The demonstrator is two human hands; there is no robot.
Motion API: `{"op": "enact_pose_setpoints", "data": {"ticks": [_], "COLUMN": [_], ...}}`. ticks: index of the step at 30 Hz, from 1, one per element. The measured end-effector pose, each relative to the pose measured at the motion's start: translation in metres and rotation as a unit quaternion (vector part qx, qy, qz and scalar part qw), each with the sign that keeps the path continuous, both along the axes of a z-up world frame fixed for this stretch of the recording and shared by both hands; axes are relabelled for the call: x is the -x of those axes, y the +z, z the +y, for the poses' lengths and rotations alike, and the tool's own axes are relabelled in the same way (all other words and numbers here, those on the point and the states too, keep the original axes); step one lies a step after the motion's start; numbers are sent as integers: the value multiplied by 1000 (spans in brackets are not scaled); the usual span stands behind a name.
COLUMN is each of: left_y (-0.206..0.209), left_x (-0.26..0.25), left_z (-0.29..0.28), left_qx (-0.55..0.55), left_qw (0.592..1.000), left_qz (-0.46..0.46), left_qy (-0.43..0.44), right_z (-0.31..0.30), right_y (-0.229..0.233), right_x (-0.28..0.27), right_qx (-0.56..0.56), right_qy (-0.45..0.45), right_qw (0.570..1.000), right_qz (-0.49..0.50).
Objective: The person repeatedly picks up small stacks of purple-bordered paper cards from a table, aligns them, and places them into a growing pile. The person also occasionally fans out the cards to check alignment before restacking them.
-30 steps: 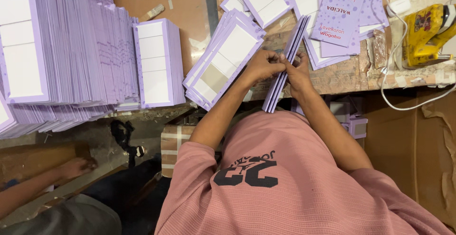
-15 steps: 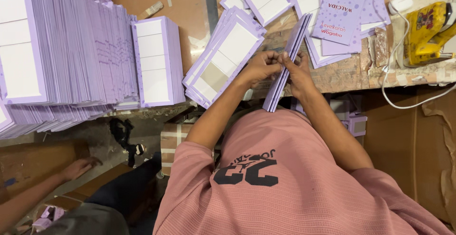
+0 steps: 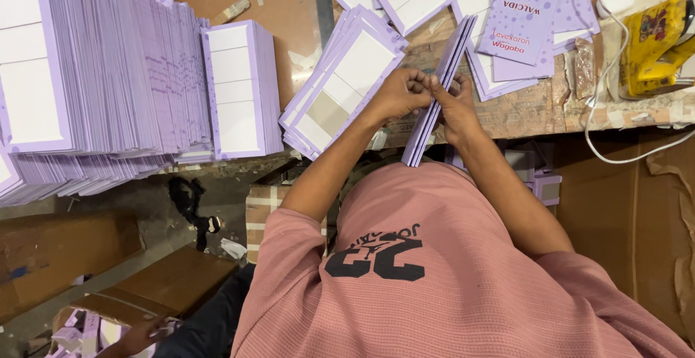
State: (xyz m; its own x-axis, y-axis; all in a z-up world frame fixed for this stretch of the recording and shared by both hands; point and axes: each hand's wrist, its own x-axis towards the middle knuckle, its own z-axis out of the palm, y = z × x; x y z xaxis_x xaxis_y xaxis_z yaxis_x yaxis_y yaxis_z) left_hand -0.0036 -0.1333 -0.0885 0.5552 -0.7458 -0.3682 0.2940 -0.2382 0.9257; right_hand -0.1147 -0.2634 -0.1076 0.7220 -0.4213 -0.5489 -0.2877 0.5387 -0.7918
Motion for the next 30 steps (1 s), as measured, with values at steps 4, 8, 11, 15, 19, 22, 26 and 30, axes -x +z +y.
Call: {"op": "enact_pose_setpoints", "data": {"ticks": [4,8,11,15,19,22,26,30], "left_y": [5,10,11,10,10,9,2,-4], "left_x": [-1,-1,-1,3,10,15,17,4], "left_z": [-1,-3,-6,-15,-23,-24,-20,-14], "left_qx": [-5,-24,-35,-64,-68,-85,-46,-27], "left_qw": [1000,1000,999,998,992,990,994,999], "left_qz": [6,1,-10,-23,-108,-114,-102,30], "left_qy": [9,5,4,-2,-1,-1,-12,1], "right_z": [1,1,0,-1,-2,-4,-2,0], "right_y": [3,0,-6,-10,-7,-5,-6,-8], "right_x": [0,0,0,1,3,5,4,-1], "right_qx": [-7,4,9,18,0,-23,-32,-26], "right_qy": [-3,0,-4,-22,-42,-43,-40,-42], "right_qw": [1000,1000,1000,1000,999,998,997,998], "right_qz": [0,-2,-8,-8,-32,-29,-61,-45]}}
